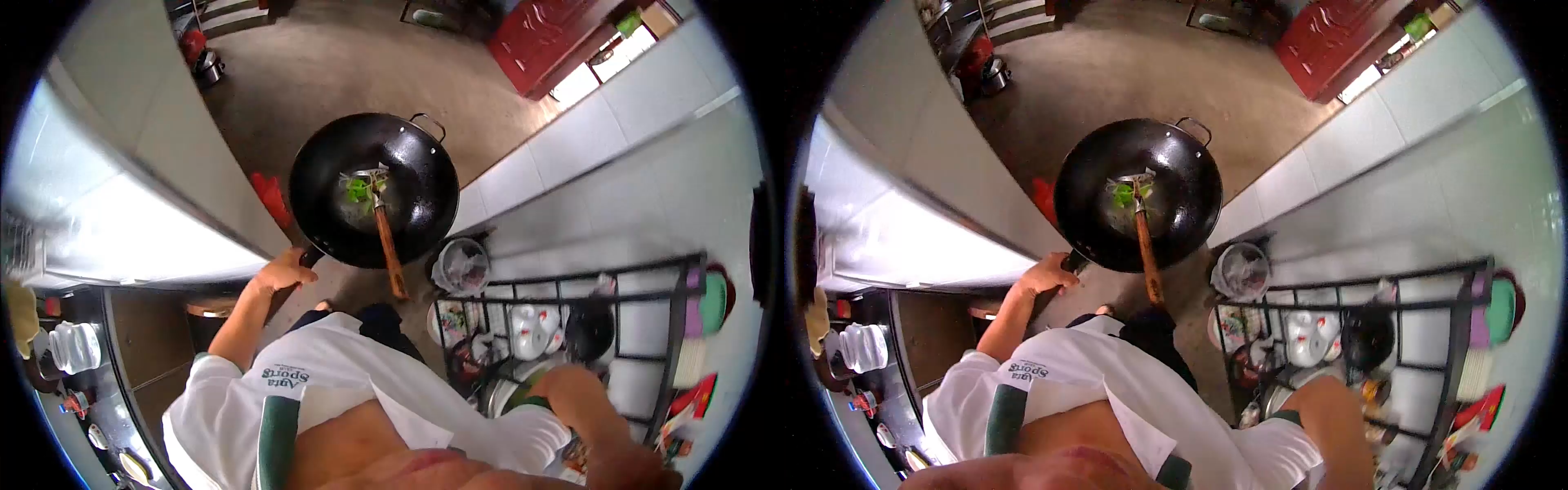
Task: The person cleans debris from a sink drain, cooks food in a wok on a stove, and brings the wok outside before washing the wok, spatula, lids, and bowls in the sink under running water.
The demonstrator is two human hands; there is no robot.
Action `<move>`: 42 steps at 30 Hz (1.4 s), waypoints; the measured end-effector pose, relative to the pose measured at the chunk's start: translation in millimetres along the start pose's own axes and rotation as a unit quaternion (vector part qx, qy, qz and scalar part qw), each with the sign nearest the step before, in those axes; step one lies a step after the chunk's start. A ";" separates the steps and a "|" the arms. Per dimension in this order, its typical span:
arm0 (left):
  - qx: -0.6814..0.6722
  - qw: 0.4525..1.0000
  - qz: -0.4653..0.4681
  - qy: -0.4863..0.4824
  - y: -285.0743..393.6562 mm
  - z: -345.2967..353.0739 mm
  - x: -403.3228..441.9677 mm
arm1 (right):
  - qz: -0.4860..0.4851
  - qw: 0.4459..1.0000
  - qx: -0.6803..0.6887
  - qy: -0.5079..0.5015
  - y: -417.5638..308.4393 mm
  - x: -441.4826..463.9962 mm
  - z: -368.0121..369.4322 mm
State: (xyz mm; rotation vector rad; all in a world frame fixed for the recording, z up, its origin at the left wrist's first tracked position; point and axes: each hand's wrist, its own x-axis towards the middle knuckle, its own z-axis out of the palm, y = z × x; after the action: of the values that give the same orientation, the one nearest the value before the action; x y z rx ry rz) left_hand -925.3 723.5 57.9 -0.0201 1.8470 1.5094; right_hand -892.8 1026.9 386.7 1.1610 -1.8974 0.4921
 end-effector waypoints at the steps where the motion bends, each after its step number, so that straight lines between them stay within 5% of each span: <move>1: 0.034 0.999 -0.005 0.006 14.0 -8.7 21.3 | -0.010 1.000 -0.003 0.002 22.1 2.6 5.3; 5: 0.015 0.999 -0.015 0.025 81.1 -41.5 83.3 | -0.073 0.996 0.002 0.043 124.9 2.6 35.4; 9: -0.079 0.995 -0.031 0.050 110.5 33.1 162.8 | -0.158 0.980 0.043 0.116 243.4 -28.6 15.9; 12: -0.019 0.995 -0.079 0.058 164.1 -21.6 220.3 | -0.216 0.958 0.051 0.182 329.1 -9.1 40.3; 13: -0.030 0.992 -0.069 0.105 169.0 22.1 165.3 | -0.239 0.939 0.066 0.237 318.2 -20.1 0.8; 15: -0.031 0.988 -0.094 0.119 184.3 48.1 187.2 | -0.120 0.940 0.187 0.259 398.3 -40.2 7.7; 16: -0.074 0.979 -0.094 0.163 193.5 38.8 195.1 | -0.035 0.965 0.138 0.222 419.6 -35.8 47.0; 19: -0.100 0.965 -0.094 0.225 205.6 -12.6 240.8 | -0.029 0.975 0.222 0.014 498.0 -15.8 187.5; 20: -0.124 0.944 -0.058 0.300 204.9 35.0 150.1 | -0.085 0.961 0.263 0.011 429.7 17.6 160.8; 23: -0.124 0.926 -0.092 0.344 214.5 104.5 148.9 | -0.083 0.929 0.358 -0.043 442.7 -14.2 154.0; 26: -0.153 0.903 -0.091 0.392 228.8 185.0 147.0 | 0.085 0.919 0.360 -0.140 473.7 -70.6 110.3; 27: -0.165 0.892 -0.084 0.412 235.1 185.3 154.3 | 0.060 0.916 0.372 -0.141 495.2 -74.3 122.7; 32: -0.235 0.838 -0.074 0.488 238.5 218.9 177.3 | 0.300 0.830 0.385 -0.269 576.7 -141.2 177.0; 37: -0.305 0.731 0.016 0.611 226.1 253.7 213.4 | 0.322 0.785 0.349 -0.398 646.8 -200.0 246.3; 39: -0.275 0.648 0.045 0.709 227.4 277.5 234.2 | 0.316 0.767 0.335 -0.446 671.8 -190.4 261.9; 42: -0.410 0.626 -0.059 0.660 300.1 258.8 201.2 | 0.213 0.775 0.389 -0.451 690.4 -105.4 332.7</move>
State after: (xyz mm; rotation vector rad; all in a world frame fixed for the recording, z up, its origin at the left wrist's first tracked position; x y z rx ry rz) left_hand -1070.2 1121.6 192.1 -2.1461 1.6530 2.3256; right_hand -1616.5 1197.3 172.7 1.6749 -2.9726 1.2193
